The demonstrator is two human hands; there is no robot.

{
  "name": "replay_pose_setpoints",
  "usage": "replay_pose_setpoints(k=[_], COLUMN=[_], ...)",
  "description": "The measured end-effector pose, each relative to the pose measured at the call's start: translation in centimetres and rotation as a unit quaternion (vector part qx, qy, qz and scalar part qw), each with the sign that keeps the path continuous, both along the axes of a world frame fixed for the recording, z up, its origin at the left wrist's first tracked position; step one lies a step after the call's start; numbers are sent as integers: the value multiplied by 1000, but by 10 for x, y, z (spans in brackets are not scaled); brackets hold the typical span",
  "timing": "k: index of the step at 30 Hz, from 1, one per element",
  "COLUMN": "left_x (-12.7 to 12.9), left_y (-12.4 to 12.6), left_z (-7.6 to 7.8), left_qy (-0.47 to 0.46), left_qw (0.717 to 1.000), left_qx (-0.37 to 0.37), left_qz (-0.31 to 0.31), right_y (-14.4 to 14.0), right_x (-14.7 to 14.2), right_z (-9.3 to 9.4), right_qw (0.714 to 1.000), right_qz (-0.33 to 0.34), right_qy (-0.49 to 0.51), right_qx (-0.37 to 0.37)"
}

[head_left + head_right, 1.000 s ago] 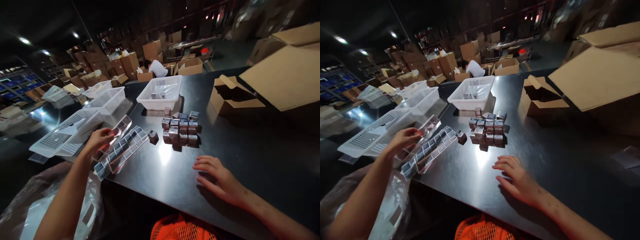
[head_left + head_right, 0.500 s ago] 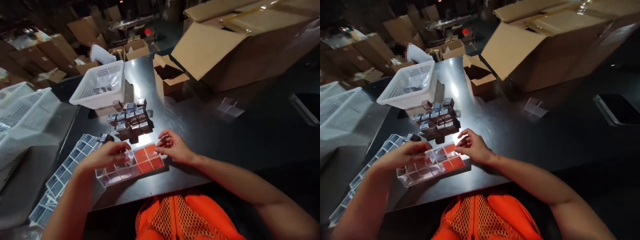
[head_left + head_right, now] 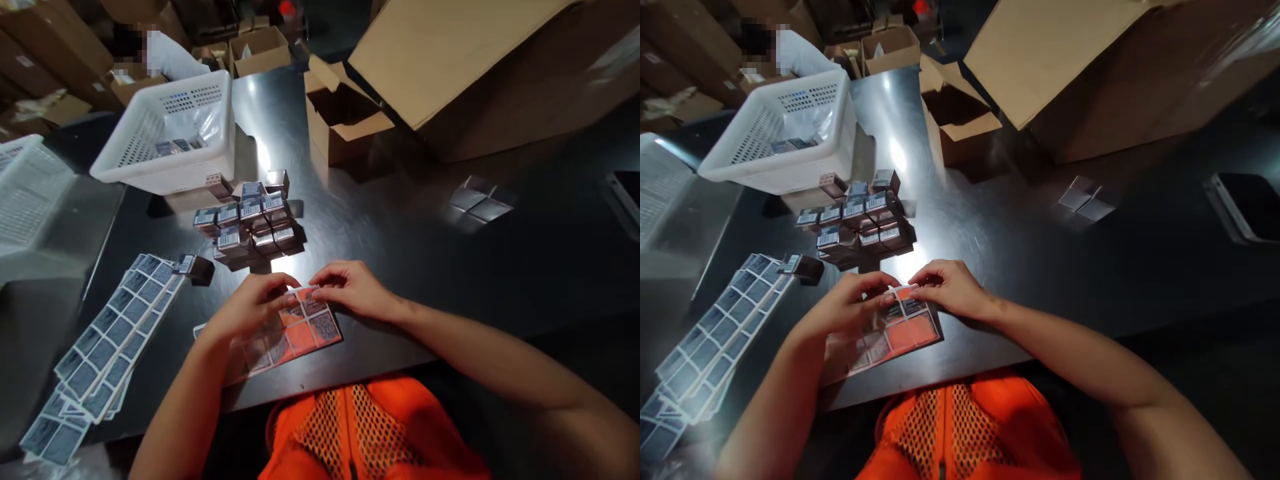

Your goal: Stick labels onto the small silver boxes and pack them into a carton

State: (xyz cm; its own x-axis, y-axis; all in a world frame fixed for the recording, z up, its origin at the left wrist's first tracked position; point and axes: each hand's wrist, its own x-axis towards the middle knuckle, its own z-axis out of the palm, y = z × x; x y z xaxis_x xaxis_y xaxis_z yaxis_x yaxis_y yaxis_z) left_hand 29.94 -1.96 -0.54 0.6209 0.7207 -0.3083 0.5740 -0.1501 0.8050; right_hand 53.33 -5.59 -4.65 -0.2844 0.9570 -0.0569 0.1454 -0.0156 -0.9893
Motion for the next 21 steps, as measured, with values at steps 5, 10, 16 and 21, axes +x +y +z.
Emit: replay_pose_setpoints(k=[5,10,16,21], left_x=[0,4,5,5], left_y=[0,1,1,4], left_z=[0,-3,-13,-12], left_qy=[-4,26,53,67], left_qw=[999,999,997,993], left_qx=[-49,-17,16,58], left_qz=[17,36,62,73], right_y=[0,-3,-7,-9], right_x=[1,-2,-1,4], right_z=[3,-1,-5,1], right_qw=[996,981,949,798], right_qz=[36,37,-14,3], right_qy=[-67,-128,-176,-210], right_qx=[55,139,262,565])
